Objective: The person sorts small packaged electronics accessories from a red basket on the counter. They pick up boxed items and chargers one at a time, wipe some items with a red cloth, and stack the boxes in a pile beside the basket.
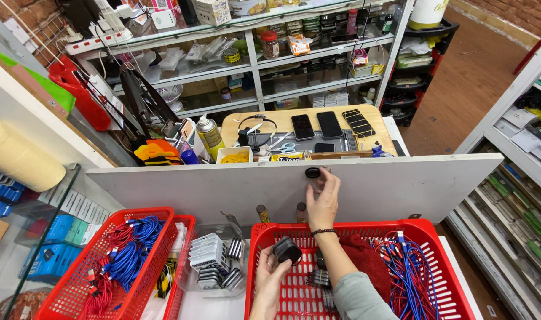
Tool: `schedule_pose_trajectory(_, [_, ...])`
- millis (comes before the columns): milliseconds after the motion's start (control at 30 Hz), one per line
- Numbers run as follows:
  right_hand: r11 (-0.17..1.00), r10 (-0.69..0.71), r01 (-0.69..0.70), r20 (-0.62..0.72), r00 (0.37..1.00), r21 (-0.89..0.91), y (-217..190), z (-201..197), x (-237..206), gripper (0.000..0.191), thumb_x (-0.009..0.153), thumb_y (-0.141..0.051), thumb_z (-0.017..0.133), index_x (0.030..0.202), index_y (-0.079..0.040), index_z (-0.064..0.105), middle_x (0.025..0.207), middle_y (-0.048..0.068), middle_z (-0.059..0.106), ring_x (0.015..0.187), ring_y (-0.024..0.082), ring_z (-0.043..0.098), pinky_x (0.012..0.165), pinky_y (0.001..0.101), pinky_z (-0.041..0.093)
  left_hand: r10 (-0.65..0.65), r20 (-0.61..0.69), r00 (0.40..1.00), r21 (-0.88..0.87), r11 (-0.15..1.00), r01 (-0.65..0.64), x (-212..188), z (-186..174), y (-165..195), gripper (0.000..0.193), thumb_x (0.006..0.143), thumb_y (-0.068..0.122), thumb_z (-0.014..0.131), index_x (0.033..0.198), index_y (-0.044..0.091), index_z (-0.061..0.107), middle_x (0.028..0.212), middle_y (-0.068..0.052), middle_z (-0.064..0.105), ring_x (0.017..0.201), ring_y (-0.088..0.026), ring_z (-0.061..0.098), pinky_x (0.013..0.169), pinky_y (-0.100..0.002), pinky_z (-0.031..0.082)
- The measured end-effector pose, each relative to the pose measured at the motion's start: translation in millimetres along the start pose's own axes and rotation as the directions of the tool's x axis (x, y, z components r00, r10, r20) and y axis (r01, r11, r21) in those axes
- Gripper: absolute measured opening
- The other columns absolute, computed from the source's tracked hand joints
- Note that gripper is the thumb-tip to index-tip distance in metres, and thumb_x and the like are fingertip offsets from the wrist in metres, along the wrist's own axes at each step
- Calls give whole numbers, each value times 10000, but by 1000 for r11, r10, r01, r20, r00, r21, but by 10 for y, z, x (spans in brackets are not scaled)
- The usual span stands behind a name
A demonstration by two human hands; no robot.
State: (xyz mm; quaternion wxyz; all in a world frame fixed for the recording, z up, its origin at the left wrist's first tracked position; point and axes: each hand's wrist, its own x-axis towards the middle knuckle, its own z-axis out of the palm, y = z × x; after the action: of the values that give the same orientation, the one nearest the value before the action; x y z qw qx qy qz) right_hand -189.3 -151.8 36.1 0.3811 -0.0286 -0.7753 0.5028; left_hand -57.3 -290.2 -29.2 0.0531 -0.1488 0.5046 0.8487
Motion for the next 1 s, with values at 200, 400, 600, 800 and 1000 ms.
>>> schedule_pose_trajectory(200, [742,509,-668,607,611,50,108,-514,-461,394,965,-294,672,1277,-60,617,1154,80,706,923,190,686,754,339,581,262,145,954,393,870,-299,4,48,62,509,774,-131,672,1226,48,521,1363,-113,571,1247,-211,622,1030,-356,552])
schedule_pose_trajectory(400, [405,546,-910,823,159,-93,360,-826,-1007,434,924,-174,692,1341,-117,587,1245,95,660,1044,175,687,800,345,611,202,323,925,783,492,-381,-253,25,5,549,745,-145,668,1237,63,540,1507,-120,394,1275,-277,555,1008,-398,552])
schedule_pose_trajectory(600, [859,223,-489,752,620,149,323,-886,-1350,457,925,-150,710,1359,-63,593,1285,100,639,1183,201,658,993,336,549,-293,-45,955,163,941,296,-172,-20,-73,501,967,168,568,1454,88,481,1375,-174,590,1111,-259,685,877,-383,595])
schedule_pose_trajectory(800, [965,73,114,662,746,-235,210,-1298,-1154,640,808,-198,784,1391,-121,532,1398,138,549,1293,329,491,1062,436,415,-124,-133,983,399,902,168,-229,118,-120,496,902,193,725,1370,77,610,1173,-125,750,978,-178,742,790,-306,605])
schedule_pose_trajectory(1000, [630,139,355,550,823,-691,558,-1774,-993,844,614,-255,839,1415,-188,582,1492,159,470,1357,370,449,976,497,417,-47,-303,952,622,747,235,-316,165,-228,465,885,210,742,1333,105,673,1128,-101,780,932,-208,765,809,-370,579])
